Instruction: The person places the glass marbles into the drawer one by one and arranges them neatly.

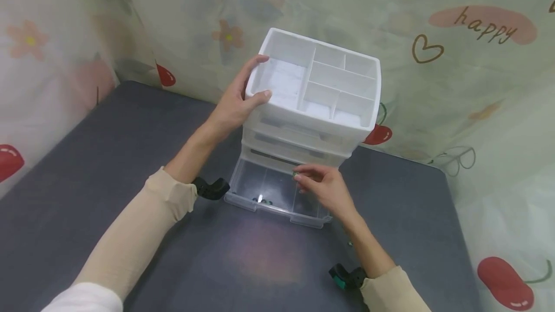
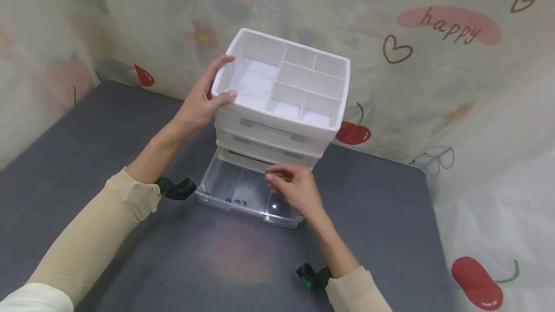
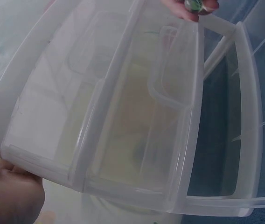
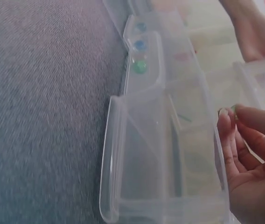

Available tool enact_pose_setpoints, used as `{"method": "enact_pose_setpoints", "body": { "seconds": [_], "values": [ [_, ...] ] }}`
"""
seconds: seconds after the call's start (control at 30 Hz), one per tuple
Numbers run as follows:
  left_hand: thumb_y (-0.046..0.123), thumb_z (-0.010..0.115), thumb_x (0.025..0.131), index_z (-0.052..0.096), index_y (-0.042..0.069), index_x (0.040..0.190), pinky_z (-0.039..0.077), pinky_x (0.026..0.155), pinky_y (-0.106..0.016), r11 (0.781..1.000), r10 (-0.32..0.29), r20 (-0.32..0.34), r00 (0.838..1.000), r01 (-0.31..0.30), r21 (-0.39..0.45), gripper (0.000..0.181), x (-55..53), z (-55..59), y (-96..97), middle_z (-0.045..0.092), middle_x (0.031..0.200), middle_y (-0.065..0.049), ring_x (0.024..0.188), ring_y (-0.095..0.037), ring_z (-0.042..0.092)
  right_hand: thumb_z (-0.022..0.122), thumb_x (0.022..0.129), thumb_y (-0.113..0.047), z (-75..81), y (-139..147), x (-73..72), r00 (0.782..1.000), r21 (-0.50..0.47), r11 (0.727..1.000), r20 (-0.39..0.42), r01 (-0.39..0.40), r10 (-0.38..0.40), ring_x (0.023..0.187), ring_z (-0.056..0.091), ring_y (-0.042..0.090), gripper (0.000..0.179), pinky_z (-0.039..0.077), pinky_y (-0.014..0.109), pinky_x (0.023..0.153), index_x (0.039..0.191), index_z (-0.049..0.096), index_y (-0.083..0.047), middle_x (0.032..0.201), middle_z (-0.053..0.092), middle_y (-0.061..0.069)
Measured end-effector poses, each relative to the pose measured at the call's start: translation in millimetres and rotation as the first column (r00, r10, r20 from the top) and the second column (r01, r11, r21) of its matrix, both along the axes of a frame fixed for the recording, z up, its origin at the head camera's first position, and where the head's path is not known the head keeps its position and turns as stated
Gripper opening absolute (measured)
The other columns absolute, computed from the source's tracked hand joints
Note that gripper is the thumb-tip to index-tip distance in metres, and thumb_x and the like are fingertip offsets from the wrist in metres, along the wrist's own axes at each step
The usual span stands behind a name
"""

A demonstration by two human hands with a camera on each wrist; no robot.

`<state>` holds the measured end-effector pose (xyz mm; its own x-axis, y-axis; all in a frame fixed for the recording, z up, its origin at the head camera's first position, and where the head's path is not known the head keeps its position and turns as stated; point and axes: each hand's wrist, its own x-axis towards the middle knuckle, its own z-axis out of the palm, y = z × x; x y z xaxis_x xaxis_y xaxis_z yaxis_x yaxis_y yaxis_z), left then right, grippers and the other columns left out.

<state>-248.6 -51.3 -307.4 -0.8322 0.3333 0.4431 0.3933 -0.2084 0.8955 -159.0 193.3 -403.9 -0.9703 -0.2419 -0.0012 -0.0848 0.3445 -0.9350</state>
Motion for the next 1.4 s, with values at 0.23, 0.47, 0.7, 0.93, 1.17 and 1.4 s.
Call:
{"method": "enact_pose_setpoints", "body": {
  "seconds": [0.23,0.47,0.7,0.93,1.17,1.4],
  "values": [
    [0.004,0.054,0.088,0.027,0.013,0.139,0.039,0.080,-0.035,1.000,0.013,0.025,1.000,-0.012,-0.027,0.059,-0.3,0.5,0.4,0.026,0.137,-0.014,0.110,-0.031,0.038,0.066,0.083,-0.009,3.7,-18,-5.2,0.994,-0.049,0.999,0.109,0.004,0.002,0.080,0.062,0.038,0.023,0.049,0.047,0.071,0.104,0.065,0.001,0.093,0.064,0.023],
    [0.005,0.054,0.088,0.027,0.014,0.139,0.041,0.076,-0.035,1.000,0.007,0.031,1.000,-0.007,-0.018,0.059,-1.3,0.3,0.8,0.030,0.132,-0.019,0.105,-0.027,0.041,0.069,0.081,-0.011,-9.5,-33,-15.1,0.984,-0.072,0.996,0.173,0.045,-0.032,0.080,0.064,0.031,0.026,0.051,0.041,0.070,0.103,0.067,0.001,0.089,0.067,0.016],
    [0.005,0.054,0.088,0.028,0.014,0.139,0.039,0.079,-0.035,1.000,0.012,0.027,1.000,-0.011,-0.020,0.058,-1.5,1.8,1.7,0.028,0.136,-0.014,0.109,-0.029,0.039,0.068,0.080,-0.010,-21.5,-43,-23.2,0.981,-0.072,0.997,0.194,0.029,-0.015,0.076,0.066,0.023,0.026,0.052,0.034,0.067,0.103,0.067,0.002,0.086,0.068,0.013],
    [0.006,0.054,0.088,0.028,0.016,0.138,0.040,0.077,-0.036,1.000,0.008,0.042,0.999,-0.007,-0.024,0.057,-0.4,1.6,0.0,0.029,0.134,-0.014,0.108,-0.027,0.040,0.068,0.081,-0.007,-31.3,-52,-29.7,0.970,-0.011,1.000,0.240,-0.026,0.028,0.071,0.066,0.023,0.020,0.052,0.033,0.065,0.098,0.068,0.002,0.080,0.068,0.012],
    [0.005,0.055,0.088,0.029,0.014,0.139,0.041,0.078,-0.035,0.999,0.018,0.013,1.000,-0.017,-0.036,0.058,-1.2,1.5,-2.0,0.031,0.133,-0.016,0.107,-0.027,0.041,0.065,0.082,-0.004,-33.1,-61,-34.4,0.963,-0.017,0.998,0.264,-0.054,0.057,0.071,0.066,0.025,0.017,0.052,0.032,0.064,0.098,0.067,0.004,0.080,0.068,0.015],
    [0.005,0.055,0.088,0.028,0.014,0.139,0.040,0.079,-0.035,1.000,0.014,0.018,1.000,-0.013,-0.028,0.059,-1.8,0.8,-1.2,0.029,0.135,-0.015,0.108,-0.029,0.040,0.067,0.080,-0.004,-37.6,-64,-36.5,0.957,-0.057,0.998,0.288,-0.023,0.038,0.070,0.066,0.024,0.022,0.052,0.031,0.064,0.100,0.067,0.004,0.081,0.068,0.016]
  ]
}}
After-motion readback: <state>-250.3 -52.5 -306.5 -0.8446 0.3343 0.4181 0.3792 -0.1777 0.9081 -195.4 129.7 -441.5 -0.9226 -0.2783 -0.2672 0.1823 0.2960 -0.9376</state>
